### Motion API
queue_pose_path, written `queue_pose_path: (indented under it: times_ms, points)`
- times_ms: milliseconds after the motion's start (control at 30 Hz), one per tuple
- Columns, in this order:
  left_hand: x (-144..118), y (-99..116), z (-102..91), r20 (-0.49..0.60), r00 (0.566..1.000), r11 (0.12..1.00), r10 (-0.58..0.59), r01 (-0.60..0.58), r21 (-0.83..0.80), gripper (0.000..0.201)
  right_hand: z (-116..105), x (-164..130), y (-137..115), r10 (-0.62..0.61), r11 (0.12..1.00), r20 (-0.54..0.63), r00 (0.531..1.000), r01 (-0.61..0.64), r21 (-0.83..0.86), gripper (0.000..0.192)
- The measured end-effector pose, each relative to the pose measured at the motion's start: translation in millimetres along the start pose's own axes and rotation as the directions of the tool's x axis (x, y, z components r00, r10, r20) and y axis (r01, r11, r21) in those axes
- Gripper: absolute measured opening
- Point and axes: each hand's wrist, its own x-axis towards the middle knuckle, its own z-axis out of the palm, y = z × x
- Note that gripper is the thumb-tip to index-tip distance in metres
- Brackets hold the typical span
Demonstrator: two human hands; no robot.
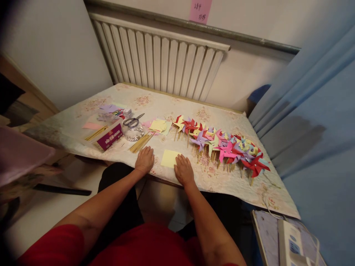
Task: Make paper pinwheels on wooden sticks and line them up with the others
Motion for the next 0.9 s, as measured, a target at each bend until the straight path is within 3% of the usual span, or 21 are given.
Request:
queue_pose_path:
  times_ms: [300,533,633,800,900]
  points:
    - [8,3,-7.2,0.006,0.999,0.999,-0.036,0.036,-0.030,0.029,-1,1,-1,0.006,1.000,0.014,1.000,-0.006,-0.008,0.044]
    - [25,34,-10.5,0.150,0.988,0.993,-0.021,0.038,-0.110,0.027,-3,1,-2,0.015,1.000,0.014,1.000,-0.015,-0.005,0.043]
    - [35,43,-10.8,0.239,0.969,0.981,-0.066,0.107,-0.162,0.028,-3,1,-1,0.014,1.000,0.010,1.000,-0.014,0.003,0.044]
    - [55,44,-10.6,0.376,0.918,0.934,-0.130,0.241,-0.265,0.028,-4,2,0,0.012,1.000,0.007,1.000,-0.013,0.024,0.044]
    - [62,42,-5.3,0.380,0.919,0.914,-0.108,0.243,-0.326,0.026,-4,2,0,0.021,0.999,0.003,1.000,-0.021,0.045,0.045]
